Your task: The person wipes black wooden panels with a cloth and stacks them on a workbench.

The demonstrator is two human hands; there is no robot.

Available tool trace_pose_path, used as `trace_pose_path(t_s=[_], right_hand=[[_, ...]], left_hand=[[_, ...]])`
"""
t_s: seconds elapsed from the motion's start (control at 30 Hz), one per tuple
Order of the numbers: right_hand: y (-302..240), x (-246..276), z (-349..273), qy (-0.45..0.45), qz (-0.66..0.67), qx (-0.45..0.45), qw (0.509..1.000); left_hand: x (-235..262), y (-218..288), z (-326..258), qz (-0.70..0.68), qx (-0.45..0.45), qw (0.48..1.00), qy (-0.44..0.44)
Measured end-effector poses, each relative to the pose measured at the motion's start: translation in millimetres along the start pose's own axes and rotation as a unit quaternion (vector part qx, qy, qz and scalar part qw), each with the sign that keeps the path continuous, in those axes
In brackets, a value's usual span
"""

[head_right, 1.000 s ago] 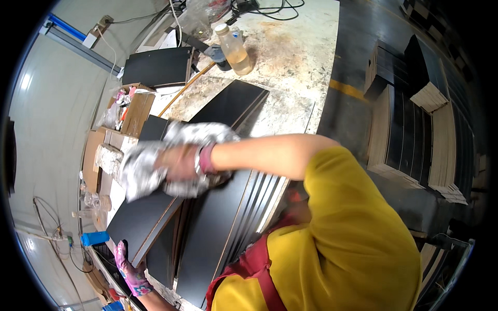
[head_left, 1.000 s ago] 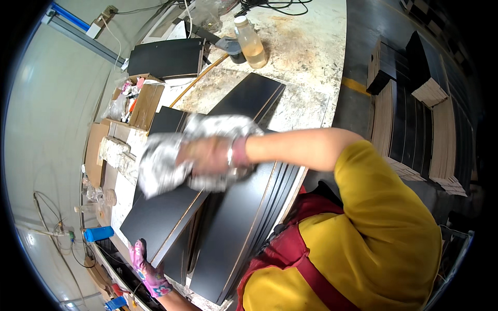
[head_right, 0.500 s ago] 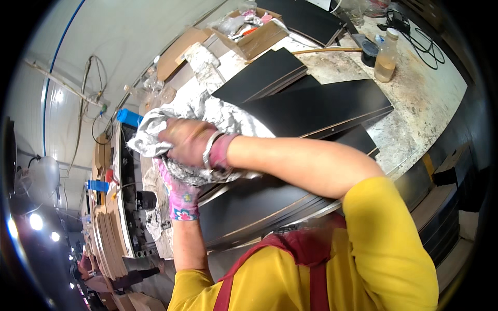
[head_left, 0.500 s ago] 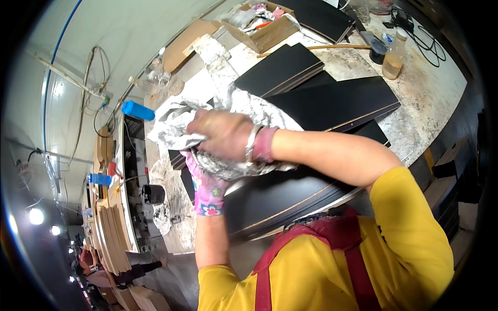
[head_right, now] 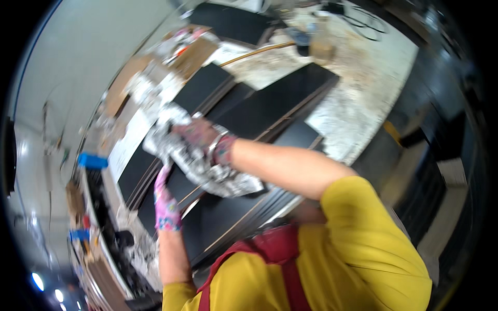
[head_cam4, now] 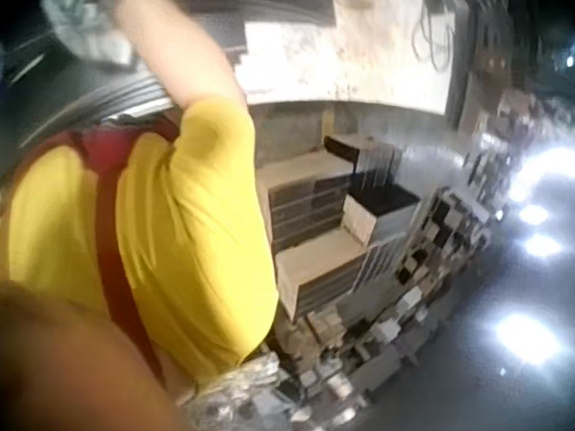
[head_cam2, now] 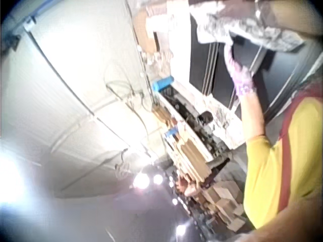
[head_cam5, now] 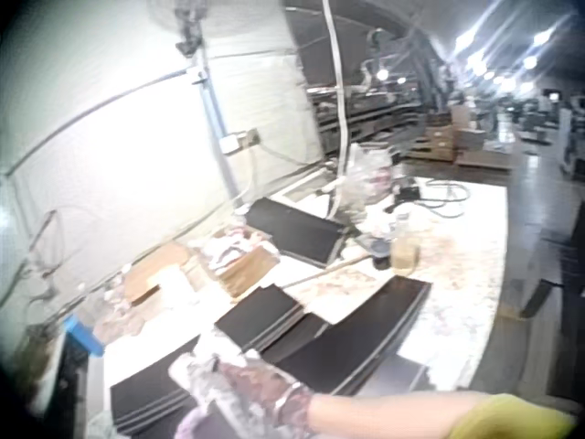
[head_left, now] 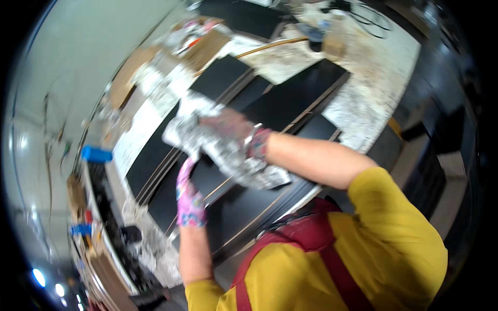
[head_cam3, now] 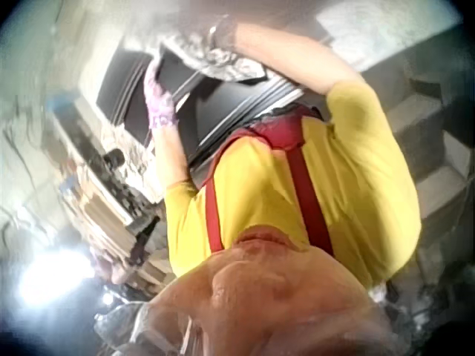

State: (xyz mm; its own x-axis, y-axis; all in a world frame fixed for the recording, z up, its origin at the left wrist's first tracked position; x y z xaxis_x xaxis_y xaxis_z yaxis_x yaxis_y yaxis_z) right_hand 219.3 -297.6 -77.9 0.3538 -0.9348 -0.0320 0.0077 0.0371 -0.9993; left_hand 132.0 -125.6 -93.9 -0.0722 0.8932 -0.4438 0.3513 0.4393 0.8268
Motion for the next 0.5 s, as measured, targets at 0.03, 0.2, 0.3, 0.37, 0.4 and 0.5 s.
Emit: trace_pose_path(t_s=[0.03,0.2,0.3,0.37,0.4,0.5], right_hand=[[1.9,-2.2,-2.2,0.011,0.047,-0.005,0.999],[-68.4,-10.4,-35.4,-0.035,-0.025,0.029,0.999],[-136.9,-57.9,-79.0,-0.064,-0.231,0.347,0.907],[-156.9,-72.9,-84.4,-0.15,-0.376,0.257,0.877],[-153.7,-61.6,-87.2,-0.148,-0.347,0.284,0.882],[-93.3,33.3,-91.0,-0.002,-0.35,0.33,0.877]], left_hand=[[-14.3,3.9,-9.2,0.031,-0.002,1.0,0.002],[-50.1,49.9,-35.9,0.095,-0.054,0.993,-0.042],[45.1,86.2,-8.8,0.203,-0.097,0.973,-0.055],[53.4,90.4,-22.2,0.108,-0.144,0.983,-0.031],[29.0,106.0,-34.5,0.216,-0.213,0.952,-0.036],[9.8,145.8,-50.3,0.457,-0.279,0.845,0.009]])
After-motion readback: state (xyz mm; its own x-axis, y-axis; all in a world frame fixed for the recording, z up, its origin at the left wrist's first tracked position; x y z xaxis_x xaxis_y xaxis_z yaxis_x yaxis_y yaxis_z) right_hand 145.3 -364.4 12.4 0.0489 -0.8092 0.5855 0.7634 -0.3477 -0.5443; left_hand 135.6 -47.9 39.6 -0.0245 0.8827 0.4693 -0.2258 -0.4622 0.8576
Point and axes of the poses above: each hand's wrist, its own z-axis towards the middle knuckle, its own x-axis out of the back of the hand, y = z × x, the point moved 9 cm from there along z, towards the middle knuckle, and after that the axes turned 11 degrees about -y, right-handed, at the moved point
